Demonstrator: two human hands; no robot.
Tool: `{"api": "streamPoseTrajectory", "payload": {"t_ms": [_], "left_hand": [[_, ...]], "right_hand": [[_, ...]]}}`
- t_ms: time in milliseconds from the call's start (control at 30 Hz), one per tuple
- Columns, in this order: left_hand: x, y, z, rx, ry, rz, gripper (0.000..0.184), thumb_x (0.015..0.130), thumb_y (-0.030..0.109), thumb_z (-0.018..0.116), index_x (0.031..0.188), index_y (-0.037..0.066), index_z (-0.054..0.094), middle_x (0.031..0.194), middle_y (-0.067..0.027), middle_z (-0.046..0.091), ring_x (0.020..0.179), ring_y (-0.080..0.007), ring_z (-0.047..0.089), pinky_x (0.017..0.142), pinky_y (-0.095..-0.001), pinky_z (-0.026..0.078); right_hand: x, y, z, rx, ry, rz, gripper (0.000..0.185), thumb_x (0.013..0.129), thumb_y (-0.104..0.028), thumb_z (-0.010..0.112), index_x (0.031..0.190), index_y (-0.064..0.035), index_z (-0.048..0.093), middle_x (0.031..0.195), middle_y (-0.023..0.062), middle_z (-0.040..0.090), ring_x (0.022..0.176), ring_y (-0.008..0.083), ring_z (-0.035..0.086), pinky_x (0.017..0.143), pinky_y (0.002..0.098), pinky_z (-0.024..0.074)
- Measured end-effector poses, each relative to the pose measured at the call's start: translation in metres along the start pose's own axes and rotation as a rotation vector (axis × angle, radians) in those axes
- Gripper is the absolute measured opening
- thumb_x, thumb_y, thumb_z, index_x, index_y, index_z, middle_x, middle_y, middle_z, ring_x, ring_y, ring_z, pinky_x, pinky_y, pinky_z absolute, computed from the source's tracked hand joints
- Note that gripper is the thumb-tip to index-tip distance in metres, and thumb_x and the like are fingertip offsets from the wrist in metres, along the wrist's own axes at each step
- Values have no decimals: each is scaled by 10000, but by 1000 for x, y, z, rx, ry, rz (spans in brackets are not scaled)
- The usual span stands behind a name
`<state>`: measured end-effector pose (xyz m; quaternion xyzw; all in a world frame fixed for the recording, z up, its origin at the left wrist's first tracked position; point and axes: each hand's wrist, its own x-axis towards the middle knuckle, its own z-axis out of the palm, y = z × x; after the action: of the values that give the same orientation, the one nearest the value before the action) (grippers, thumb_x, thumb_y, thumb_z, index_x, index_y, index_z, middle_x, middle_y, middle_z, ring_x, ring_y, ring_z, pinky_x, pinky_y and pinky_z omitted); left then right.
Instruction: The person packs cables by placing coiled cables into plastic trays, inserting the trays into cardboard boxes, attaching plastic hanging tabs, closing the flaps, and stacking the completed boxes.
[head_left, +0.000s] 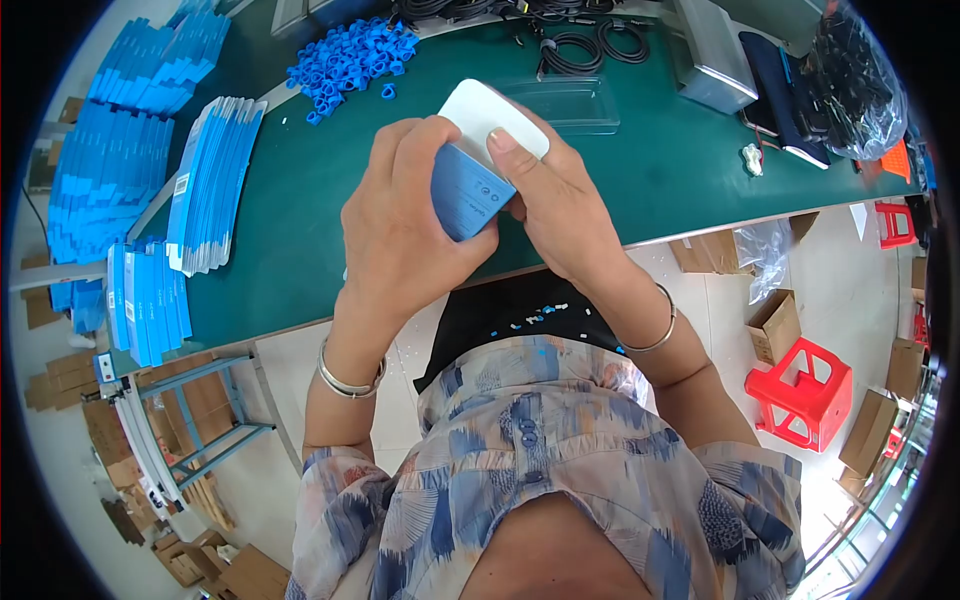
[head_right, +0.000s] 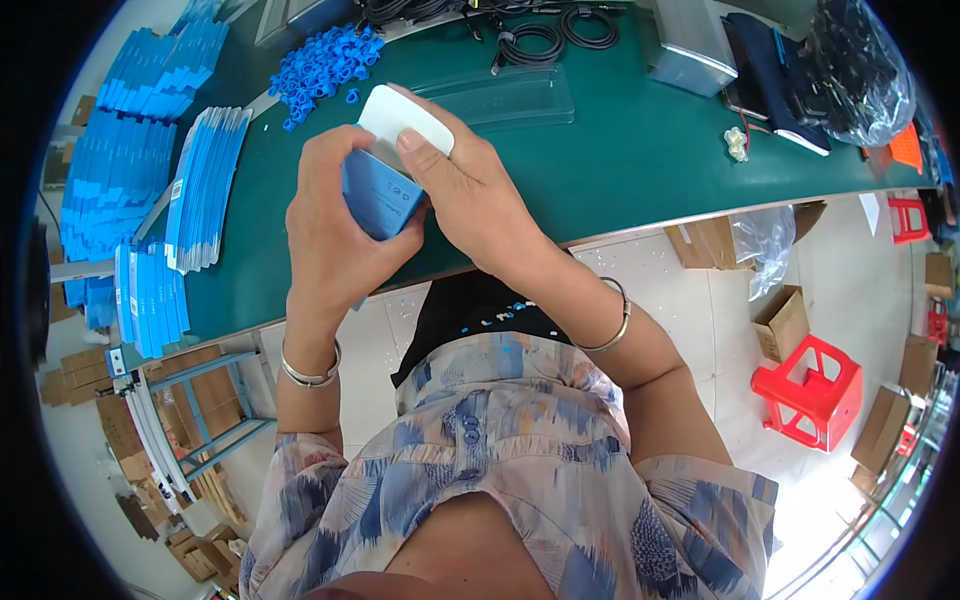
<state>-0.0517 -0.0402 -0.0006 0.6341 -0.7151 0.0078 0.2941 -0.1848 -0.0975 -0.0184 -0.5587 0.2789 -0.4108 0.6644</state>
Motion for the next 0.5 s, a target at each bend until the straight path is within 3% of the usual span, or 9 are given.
{"api": "streamPoseTrajectory", "payload": {"t_ms": [67,200,233,367,500], "left_hand": [[-2,-1,5,25,27,7,925,607,156,783,1389,19,307,1179,-132,545,892,-263,601,674,-326,508],[-3,2,13,-43,92,-91,852,622,167,779,1331,-28,351,1120,-149,561,858,-260,602,656,-321,503],[-3,2,16,-40,94,-91,852,622,167,779,1331,-28,351,1120,-149,561,858,-260,602,656,-321,503],[-5,2,26,135,156,7,753,634,194,775,1243,-55,409,1060,-169,577,819,-267,615,644,-312,507],[-8,4,26,186,139,-112,714,633,214,776,1201,-54,437,1022,-179,589,795,-270,622,639,-306,508]], "right_hand": [[1,8,0,6,41,-73,466,986,-308,419,1281,46,490,1088,155,614,915,187,561,773,264,473],[3,20,-7,-427,-63,-572,406,967,-248,468,1269,14,537,1154,145,628,894,168,593,762,238,491],[4,19,-6,-424,-65,-575,406,967,-248,468,1269,14,537,1154,145,628,894,168,593,762,238,491],[-2,7,-2,-369,44,-71,369,916,-236,591,1238,-57,599,1169,118,638,864,120,576,737,202,482],[1,10,4,-79,23,1,324,888,-182,630,1188,-62,634,1123,109,657,885,124,584,782,212,488]]}}
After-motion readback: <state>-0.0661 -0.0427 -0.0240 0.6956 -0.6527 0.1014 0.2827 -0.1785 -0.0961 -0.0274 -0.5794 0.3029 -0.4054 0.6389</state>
